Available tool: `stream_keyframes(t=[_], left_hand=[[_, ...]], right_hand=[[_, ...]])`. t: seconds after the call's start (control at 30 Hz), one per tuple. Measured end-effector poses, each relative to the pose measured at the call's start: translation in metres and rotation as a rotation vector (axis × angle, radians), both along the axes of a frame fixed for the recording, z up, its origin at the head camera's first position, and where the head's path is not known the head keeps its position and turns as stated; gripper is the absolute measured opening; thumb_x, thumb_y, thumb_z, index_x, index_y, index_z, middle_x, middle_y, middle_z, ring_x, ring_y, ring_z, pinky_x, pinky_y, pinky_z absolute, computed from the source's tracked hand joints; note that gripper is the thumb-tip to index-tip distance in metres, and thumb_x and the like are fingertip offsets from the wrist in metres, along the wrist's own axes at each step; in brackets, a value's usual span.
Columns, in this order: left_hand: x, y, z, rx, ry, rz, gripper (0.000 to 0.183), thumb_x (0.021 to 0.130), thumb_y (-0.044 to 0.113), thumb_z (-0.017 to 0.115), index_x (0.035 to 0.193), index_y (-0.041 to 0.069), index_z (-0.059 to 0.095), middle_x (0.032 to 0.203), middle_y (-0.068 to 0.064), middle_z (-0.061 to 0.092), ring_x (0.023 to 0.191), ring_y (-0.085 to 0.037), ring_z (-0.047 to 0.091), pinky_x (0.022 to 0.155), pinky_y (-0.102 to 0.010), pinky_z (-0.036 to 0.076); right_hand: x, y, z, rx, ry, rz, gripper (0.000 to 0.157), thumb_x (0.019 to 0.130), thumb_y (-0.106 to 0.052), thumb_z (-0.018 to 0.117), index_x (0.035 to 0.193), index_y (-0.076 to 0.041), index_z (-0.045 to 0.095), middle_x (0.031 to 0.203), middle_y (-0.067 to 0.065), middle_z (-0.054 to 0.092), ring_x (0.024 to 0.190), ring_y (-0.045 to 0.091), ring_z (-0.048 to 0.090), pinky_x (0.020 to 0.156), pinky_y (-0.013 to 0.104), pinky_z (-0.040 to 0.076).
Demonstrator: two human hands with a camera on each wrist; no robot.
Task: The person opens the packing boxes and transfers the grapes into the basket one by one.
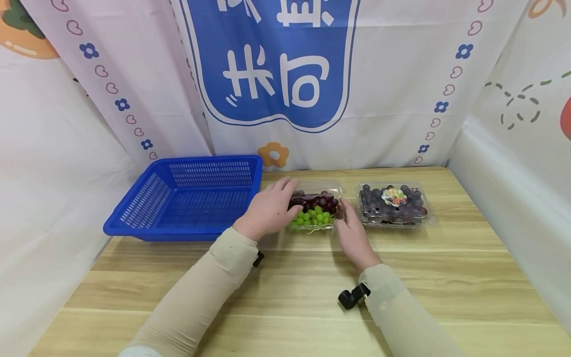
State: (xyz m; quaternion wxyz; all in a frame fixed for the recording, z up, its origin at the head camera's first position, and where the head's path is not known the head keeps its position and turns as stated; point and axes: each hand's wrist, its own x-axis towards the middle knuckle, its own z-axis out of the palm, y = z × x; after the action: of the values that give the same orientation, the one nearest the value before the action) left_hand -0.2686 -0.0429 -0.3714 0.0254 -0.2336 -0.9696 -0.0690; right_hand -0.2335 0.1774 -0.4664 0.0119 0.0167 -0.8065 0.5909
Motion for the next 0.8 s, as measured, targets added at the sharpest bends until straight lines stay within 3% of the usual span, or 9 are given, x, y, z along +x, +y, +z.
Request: stream_keyframes(t=[0.13, 0.43, 0.63, 0.8], left_hand=[[0.0, 0.001, 0.005, 0.014, 0.108, -0.012, 0.069, 0.101, 0.042, 0.059, 0.159, 0.017, 0.03, 0.158, -0.012, 0.037, 0.141, -0.035, 0.04, 0.107, -0.052, 0.043], [-0.001, 0.002, 0.016, 0.047, 0.282, -0.017, 0.067, 0.098, 0.041, 0.063, 0.156, 0.019, 0.035, 0.158, -0.014, 0.034, 0.145, -0.035, 0.03, 0.113, -0.056, 0.032], [-0.002, 0.001, 0.02, 0.071, 0.326, -0.006, 0.065, 0.097, 0.04, 0.065, 0.153, 0.02, 0.04, 0.161, -0.015, 0.029, 0.15, -0.036, 0.02, 0.116, -0.061, 0.022], [-0.004, 0.001, 0.018, 0.061, 0.293, -0.002, 0.065, 0.097, 0.041, 0.064, 0.154, 0.021, 0.039, 0.162, -0.015, 0.026, 0.15, -0.035, 0.02, 0.116, -0.061, 0.022]], right_hand=[[0.0, 0.0, 0.0, -0.013, 0.002, 0.002, 0.07, 0.099, -0.009, 0.041, 0.164, -0.017, 0.015, 0.162, 0.015, 0.029, 0.138, 0.038, 0.041, 0.095, 0.048, 0.046], [0.001, 0.0, 0.0, -0.006, 0.011, 0.003, 0.068, 0.101, -0.008, 0.04, 0.164, -0.016, 0.015, 0.162, 0.016, 0.029, 0.141, 0.039, 0.037, 0.095, 0.048, 0.047], [0.002, 0.001, 0.001, -0.007, 0.015, 0.013, 0.068, 0.101, -0.007, 0.039, 0.164, -0.015, 0.015, 0.162, 0.018, 0.028, 0.143, 0.039, 0.035, 0.094, 0.046, 0.047], [0.003, 0.0, 0.003, -0.016, 0.016, 0.016, 0.068, 0.101, -0.007, 0.039, 0.164, -0.014, 0.015, 0.163, 0.018, 0.028, 0.144, 0.039, 0.033, 0.098, 0.049, 0.044]])
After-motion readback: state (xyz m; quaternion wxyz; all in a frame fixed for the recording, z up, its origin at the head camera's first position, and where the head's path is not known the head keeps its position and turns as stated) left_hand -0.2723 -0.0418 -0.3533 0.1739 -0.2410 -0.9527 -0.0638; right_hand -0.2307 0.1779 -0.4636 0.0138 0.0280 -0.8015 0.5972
